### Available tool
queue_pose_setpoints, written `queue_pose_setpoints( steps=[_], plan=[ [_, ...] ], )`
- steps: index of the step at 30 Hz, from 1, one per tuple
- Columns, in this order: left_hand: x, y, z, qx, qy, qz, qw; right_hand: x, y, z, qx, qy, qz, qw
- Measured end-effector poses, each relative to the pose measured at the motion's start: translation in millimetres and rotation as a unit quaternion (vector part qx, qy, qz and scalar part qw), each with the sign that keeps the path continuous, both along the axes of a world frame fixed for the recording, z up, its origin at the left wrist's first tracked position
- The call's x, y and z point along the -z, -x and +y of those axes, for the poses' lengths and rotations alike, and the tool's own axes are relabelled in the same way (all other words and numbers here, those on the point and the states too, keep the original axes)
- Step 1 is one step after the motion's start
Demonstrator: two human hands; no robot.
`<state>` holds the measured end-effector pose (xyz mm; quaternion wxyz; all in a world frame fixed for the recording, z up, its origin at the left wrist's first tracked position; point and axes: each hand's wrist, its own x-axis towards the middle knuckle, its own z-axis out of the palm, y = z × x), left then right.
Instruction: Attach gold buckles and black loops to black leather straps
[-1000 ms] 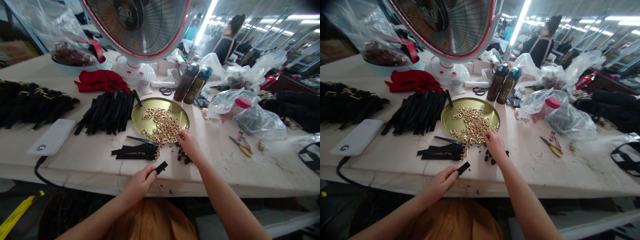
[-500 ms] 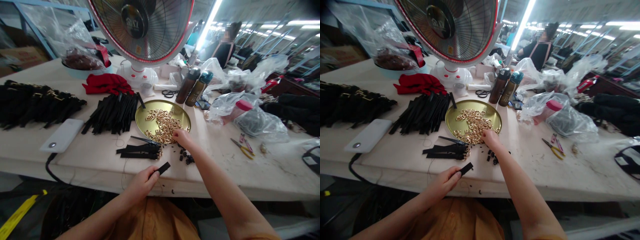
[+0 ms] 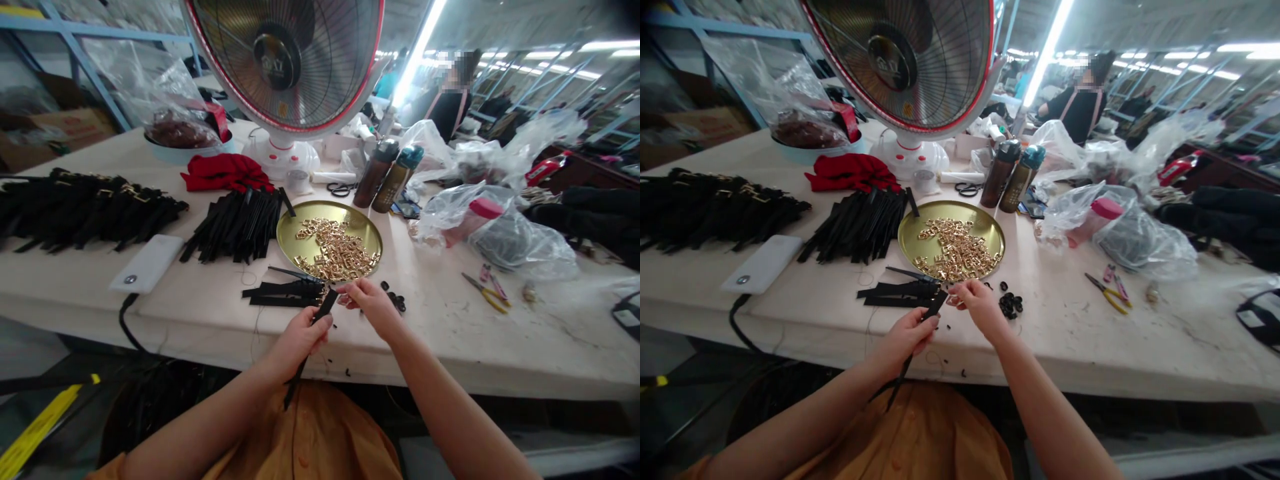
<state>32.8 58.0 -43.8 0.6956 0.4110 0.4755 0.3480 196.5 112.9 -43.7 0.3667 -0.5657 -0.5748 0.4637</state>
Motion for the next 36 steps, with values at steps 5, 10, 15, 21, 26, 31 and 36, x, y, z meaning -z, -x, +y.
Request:
queue_pose_setpoints(
  steps=[5,10,15,21,26,31,36],
  plan=[
    [1.2,-5.3,0.8,0.006,0.087,-0.076,0.993,0.3,26.1,-58.6,-0.015,-0.096,-0.037,0.995],
    [2.5,-0.8,-3.4,0.025,0.0,0.014,1.0,9.3,25.7,-75.8,-0.013,-0.133,-0.067,0.989],
    [3.6,2.7,-5.1,0.052,-0.049,0.081,0.994,19.2,21.3,-80.4,-0.021,-0.077,-0.023,0.996],
    [1.0,6.9,-1.7,0.078,-0.066,0.085,0.991,17.2,21.0,-85.7,-0.032,-0.124,-0.04,0.991],
    [-9.8,12.3,-1.8,0.081,-0.047,0.072,0.993,17.6,24.0,-87.9,0.033,-0.131,-0.012,0.991],
    [-4.6,21.5,-8.4,0.101,-0.074,0.119,0.985,22.5,27.1,-89.0,0.17,0.037,0.217,0.961],
    [-3.8,23.2,-17.7,0.186,-0.193,0.231,0.935,17.4,31.1,-90.5,0.188,0.194,0.412,0.87]
  ],
)
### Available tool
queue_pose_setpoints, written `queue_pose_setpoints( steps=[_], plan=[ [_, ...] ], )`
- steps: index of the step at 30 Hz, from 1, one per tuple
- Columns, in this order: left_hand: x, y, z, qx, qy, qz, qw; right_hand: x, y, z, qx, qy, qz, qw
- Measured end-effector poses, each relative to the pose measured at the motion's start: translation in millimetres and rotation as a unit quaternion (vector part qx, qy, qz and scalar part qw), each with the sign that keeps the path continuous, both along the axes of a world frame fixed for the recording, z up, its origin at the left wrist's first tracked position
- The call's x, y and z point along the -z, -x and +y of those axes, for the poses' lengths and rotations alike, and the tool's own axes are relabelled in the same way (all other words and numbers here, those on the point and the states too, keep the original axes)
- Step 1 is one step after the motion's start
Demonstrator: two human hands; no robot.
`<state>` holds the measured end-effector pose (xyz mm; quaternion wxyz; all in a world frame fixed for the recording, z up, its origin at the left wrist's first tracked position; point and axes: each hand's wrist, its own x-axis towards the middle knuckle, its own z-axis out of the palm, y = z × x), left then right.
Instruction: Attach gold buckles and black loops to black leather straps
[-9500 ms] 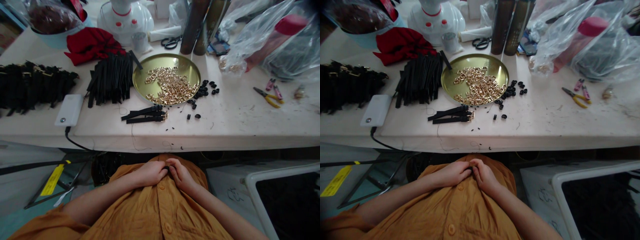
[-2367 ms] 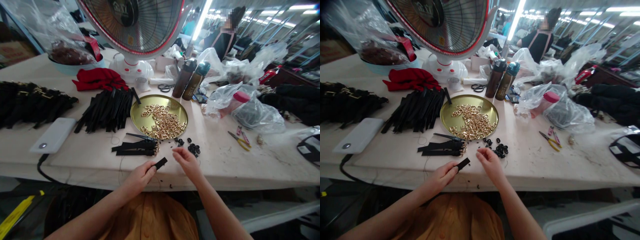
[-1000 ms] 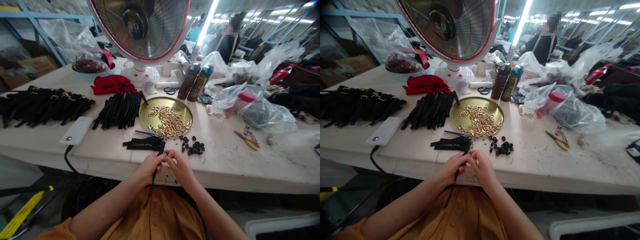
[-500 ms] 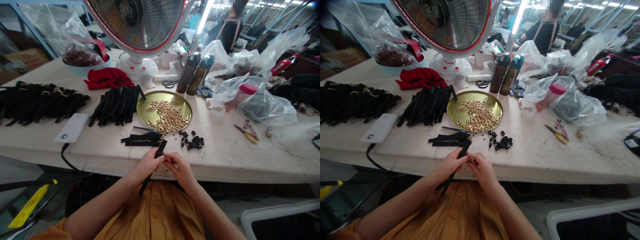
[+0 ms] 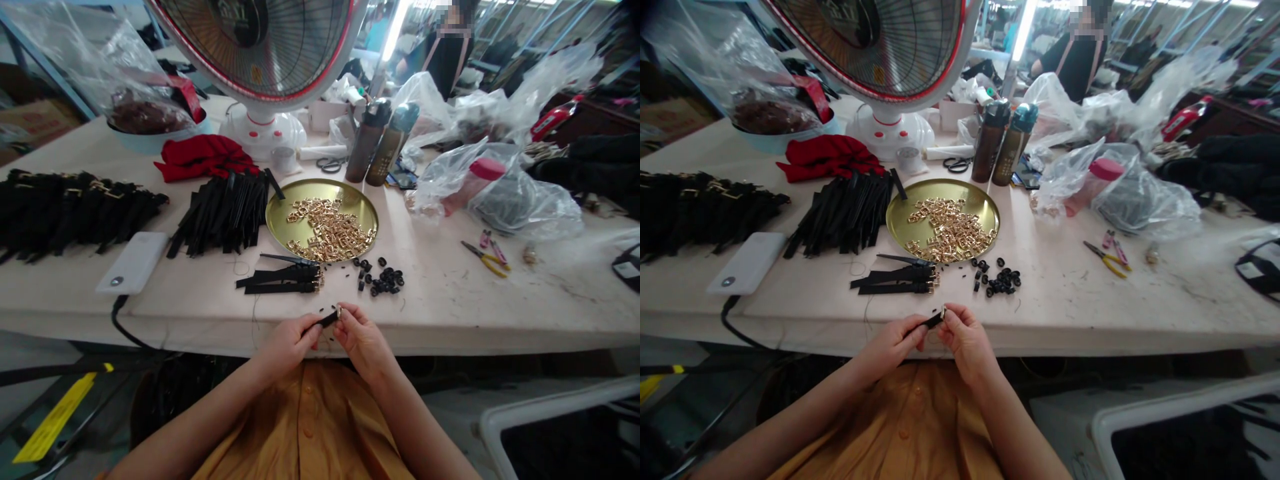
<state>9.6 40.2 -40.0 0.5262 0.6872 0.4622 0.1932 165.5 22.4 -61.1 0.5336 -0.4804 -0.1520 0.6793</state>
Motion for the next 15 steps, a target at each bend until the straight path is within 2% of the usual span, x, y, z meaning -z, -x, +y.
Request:
queue_pose_setpoints(
  steps=[2,5,8,11,15],
  plan=[
    [-3.8,-2.9,-1.9,0.023,-0.027,0.018,0.999,-0.9,3.8,-4.2,-0.02,0.013,0.023,0.999],
    [-7.8,-8.9,-3.6,0.017,-0.028,0.019,0.999,-0.6,10.4,-12.3,-0.026,-0.022,-0.03,0.999],
    [-6.6,-13.1,-6.1,-0.009,0.028,-0.033,0.999,-0.9,14.5,-18.4,-0.02,-0.081,-0.126,0.989],
    [-2.0,-13.0,-8.4,-0.011,0.088,-0.086,0.992,-0.7,15.3,-22.0,-0.011,-0.106,-0.184,0.977],
    [4.0,-10.2,-10.2,-0.002,0.141,-0.084,0.986,3.9,14.0,-25.7,-0.004,-0.118,-0.23,0.966]
  ],
)
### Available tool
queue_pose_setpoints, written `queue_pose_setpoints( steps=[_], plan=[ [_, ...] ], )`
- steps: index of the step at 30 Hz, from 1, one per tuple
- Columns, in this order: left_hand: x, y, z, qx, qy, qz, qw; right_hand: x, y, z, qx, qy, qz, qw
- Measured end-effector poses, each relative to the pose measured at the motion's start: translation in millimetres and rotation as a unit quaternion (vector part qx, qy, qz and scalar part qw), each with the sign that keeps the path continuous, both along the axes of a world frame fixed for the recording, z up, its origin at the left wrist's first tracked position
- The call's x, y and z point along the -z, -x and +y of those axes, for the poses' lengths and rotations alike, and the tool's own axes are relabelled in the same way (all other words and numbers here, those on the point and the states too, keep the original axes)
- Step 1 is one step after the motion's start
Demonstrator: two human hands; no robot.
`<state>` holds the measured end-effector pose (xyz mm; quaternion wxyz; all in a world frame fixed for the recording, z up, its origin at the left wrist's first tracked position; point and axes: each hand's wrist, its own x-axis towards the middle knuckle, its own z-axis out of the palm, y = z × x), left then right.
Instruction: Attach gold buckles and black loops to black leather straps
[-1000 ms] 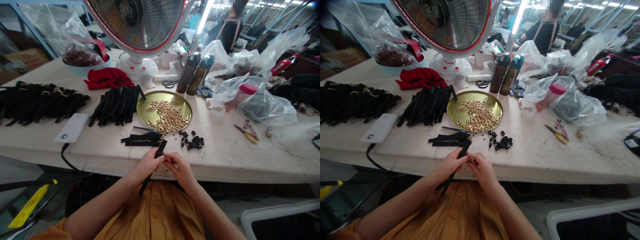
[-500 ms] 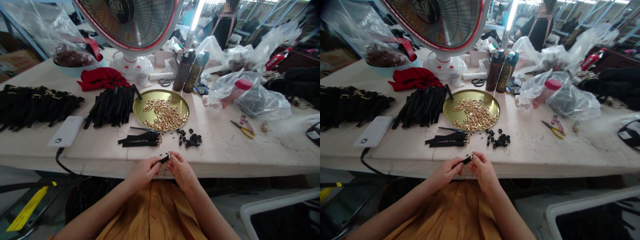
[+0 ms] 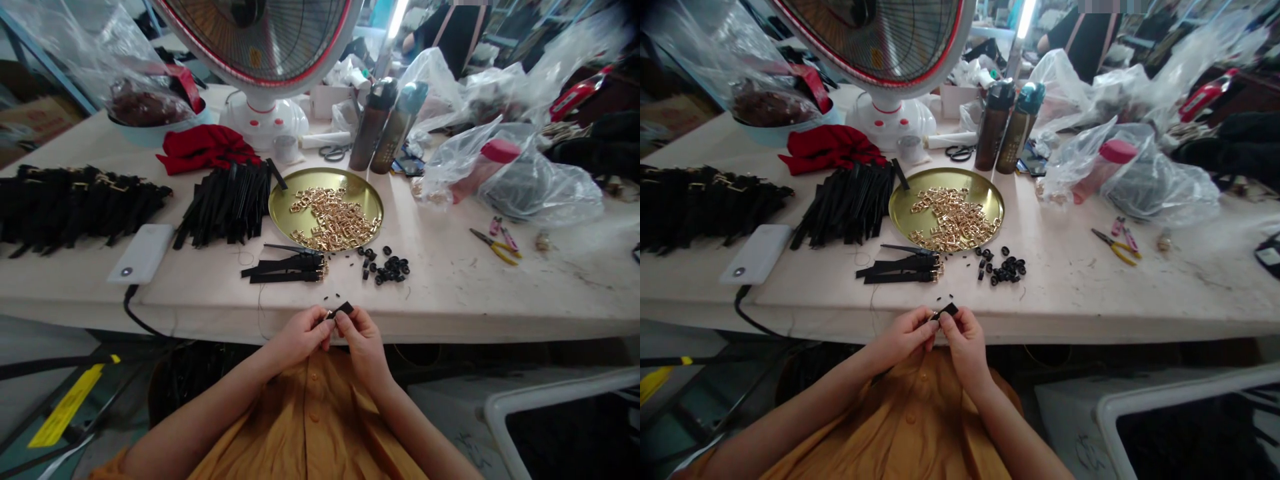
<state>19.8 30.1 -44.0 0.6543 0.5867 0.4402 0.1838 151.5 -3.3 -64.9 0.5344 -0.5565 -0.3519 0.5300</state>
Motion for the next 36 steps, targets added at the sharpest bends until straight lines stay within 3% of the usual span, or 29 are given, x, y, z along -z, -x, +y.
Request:
queue_pose_setpoints(
  steps=[4,7,9,11,13,15,17,22,25,29,31,34,36],
  plan=[
    [2.7,-0.5,-1.8,0.004,0.055,-0.017,0.998,4.4,-0.1,-0.2,0.007,0.045,0.092,0.995],
    [2.8,-2.3,-2.6,-0.003,0.068,-0.038,0.997,4.4,0.9,1.7,-0.025,0.105,0.219,0.97],
    [2.8,-3.2,-2.7,-0.008,0.074,-0.041,0.996,3.2,1.3,1.7,-0.052,0.121,0.244,0.961],
    [3.2,-3.8,-2.8,-0.01,0.085,-0.031,0.996,1.5,0.6,-0.4,-0.045,0.106,0.189,0.975],
    [3.8,-4.4,-3.2,-0.014,0.096,-0.015,0.995,-0.6,-1.5,-3.9,-0.012,0.05,0.049,0.997],
    [3.8,-4.6,-4.2,-0.022,0.093,-0.005,0.995,-2.9,-4.9,-7.1,0.0,-0.021,-0.111,0.994],
    [2.4,-4.2,-5.4,-0.025,0.069,-0.001,0.997,-5.0,-8.3,-8.6,-0.013,-0.052,-0.195,0.979],
    [-4.9,0.8,-3.1,0.003,-0.006,0.037,0.999,-6.8,-10.6,-3.2,-0.051,0.011,-0.123,0.991],
    [-2.7,1.4,3.1,0.001,-0.041,0.057,0.998,-4.8,-8.5,0.2,-0.053,0.003,-0.116,0.992],
    [5.5,-6.5,10.4,-0.027,0.01,0.029,0.999,-3.7,-13.1,-0.5,-0.073,-0.024,-0.122,0.99],
    [6.1,-11.3,12.9,-0.029,0.039,-0.011,0.999,-5.5,-24.6,1.8,-0.114,-0.043,-0.146,0.982],
    [2.1,-15.2,17.1,0.025,-0.003,-0.012,1.0,-9.7,-58.0,19.6,-0.148,-0.065,-0.237,0.958],
    [0.0,-15.4,20.4,0.041,-0.047,0.029,0.998,-12.3,-87.6,43.0,-0.08,-0.07,-0.352,0.93]
  ],
)
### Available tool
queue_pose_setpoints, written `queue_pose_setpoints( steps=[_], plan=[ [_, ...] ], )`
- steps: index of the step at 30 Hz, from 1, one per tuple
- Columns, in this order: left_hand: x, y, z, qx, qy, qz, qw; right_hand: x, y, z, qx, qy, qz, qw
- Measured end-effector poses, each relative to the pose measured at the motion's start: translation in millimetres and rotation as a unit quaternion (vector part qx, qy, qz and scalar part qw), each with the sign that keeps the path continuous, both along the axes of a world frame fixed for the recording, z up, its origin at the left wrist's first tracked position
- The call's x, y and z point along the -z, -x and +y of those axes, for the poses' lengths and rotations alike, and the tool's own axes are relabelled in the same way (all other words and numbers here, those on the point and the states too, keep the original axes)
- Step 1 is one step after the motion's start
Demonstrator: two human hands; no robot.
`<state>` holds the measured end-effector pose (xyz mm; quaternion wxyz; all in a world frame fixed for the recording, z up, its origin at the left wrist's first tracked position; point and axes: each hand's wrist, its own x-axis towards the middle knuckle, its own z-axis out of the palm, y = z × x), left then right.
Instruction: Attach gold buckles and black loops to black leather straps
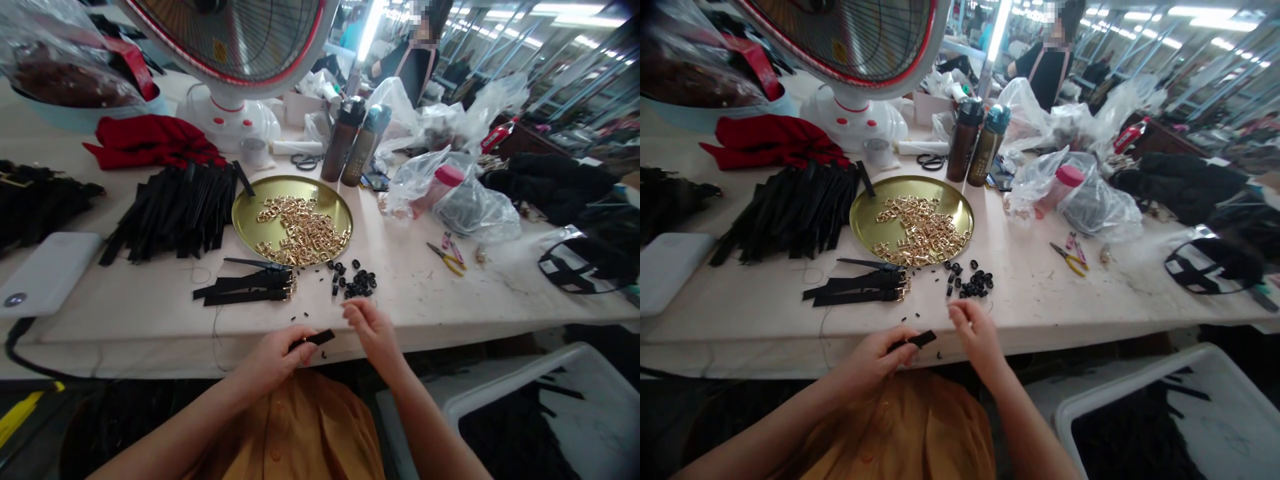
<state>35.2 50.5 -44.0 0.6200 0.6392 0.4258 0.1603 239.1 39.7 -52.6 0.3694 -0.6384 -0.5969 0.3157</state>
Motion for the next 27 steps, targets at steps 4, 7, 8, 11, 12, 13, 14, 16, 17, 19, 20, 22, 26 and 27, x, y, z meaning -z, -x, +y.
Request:
queue_pose_setpoints(
  steps=[4,7,8,11,12,13,14,16,17,19,20,22,26,27],
  plan=[
    [3.6,1.2,3.6,-0.033,-0.024,0.039,0.998,-2.4,-50.6,56.7,-0.004,-0.009,-0.287,0.958],
    [7.8,1.7,1.8,-0.032,-0.01,0.037,0.999,-1.4,-64.4,86.2,-0.107,0.048,-0.41,0.905],
    [8.5,1.9,0.8,-0.032,-0.003,0.034,0.999,-0.7,-64.9,92.1,-0.13,0.06,-0.435,0.889],
    [9.0,2.8,-2.3,-0.037,0.012,0.027,0.999,2.2,-61.6,101.9,-0.15,0.071,-0.475,0.864],
    [8.9,3.2,-3.2,-0.037,0.012,0.025,0.999,3.3,-60.3,103.5,-0.147,0.07,-0.479,0.863],
    [8.7,3.7,-4.1,-0.037,0.011,0.023,0.999,4.2,-59.4,104.7,-0.141,0.068,-0.479,0.864],
    [8.5,4.2,-4.9,-0.038,0.008,0.021,0.999,4.9,-58.9,105.6,-0.133,0.065,-0.477,0.866],
    [7.8,5.4,-6.4,-0.041,0.004,0.02,0.999,5.4,-58.9,106.1,-0.121,0.057,-0.472,0.871],
    [7.4,6.1,-7.2,-0.044,0.003,0.02,0.999,5.1,-59.1,105.7,-0.116,0.054,-0.47,0.873],
    [6.4,7.5,-9.0,-0.05,0.002,0.02,0.999,3.7,-58.9,103.8,-0.114,0.047,-0.464,0.877],
    [6.0,8.2,-10.0,-0.053,0.001,0.02,0.998,2.9,-58.2,102.7,-0.116,0.044,-0.461,0.879],
    [5.1,9.3,-12.3,-0.056,-0.004,0.019,0.998,1.9,-55.3,101.1,-0.122,0.039,-0.456,0.881],
    [2.0,11.0,-17.1,-0.059,-0.02,0.015,0.998,0.3,-47.6,104.1,-0.111,0.025,-0.444,0.889],
    [0.7,11.7,-18.0,-0.062,-0.02,0.014,0.998,-1.3,-46.3,105.1,-0.105,0.02,-0.438,0.892]
  ],
)
